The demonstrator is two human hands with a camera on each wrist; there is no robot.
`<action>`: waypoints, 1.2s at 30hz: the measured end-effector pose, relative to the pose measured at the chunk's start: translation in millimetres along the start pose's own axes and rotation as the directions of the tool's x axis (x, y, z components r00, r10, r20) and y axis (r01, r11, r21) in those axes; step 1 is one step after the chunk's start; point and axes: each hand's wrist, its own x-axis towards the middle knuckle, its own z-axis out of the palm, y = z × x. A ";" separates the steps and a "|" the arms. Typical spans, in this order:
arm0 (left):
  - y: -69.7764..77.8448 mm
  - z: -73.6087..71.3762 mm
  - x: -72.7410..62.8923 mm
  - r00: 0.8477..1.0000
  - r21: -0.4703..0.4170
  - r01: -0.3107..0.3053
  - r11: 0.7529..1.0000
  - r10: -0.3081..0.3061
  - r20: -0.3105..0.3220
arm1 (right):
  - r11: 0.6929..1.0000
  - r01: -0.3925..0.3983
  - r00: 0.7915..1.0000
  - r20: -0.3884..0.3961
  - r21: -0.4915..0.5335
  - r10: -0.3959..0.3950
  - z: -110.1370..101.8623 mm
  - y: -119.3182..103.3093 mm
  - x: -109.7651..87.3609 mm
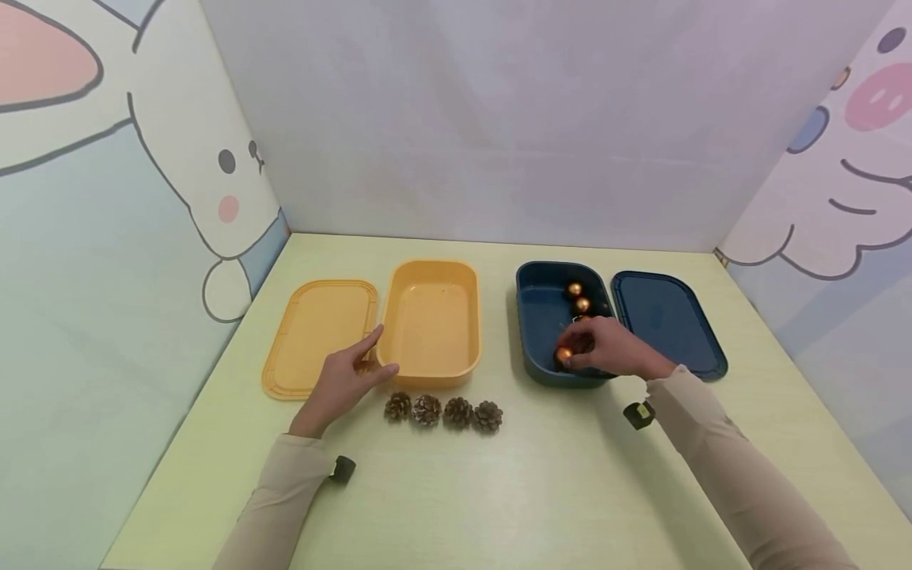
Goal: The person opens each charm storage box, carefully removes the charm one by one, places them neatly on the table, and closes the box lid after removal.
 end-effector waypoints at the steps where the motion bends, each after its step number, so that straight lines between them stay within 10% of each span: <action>1: 0.0 -0.1 -0.1 1.000 0.000 0.002 1.000 -0.002 0.000 | 1.000 0.000 1.000 -0.008 0.001 0.000 -0.5 -1.1 -0.7; 36: 1.2 -1.4 -0.9 1.000 0.007 0.017 1.000 -0.017 0.007 | 0.992 0.115 0.990 -0.085 0.049 -0.110 2.8 -32.0 -29.1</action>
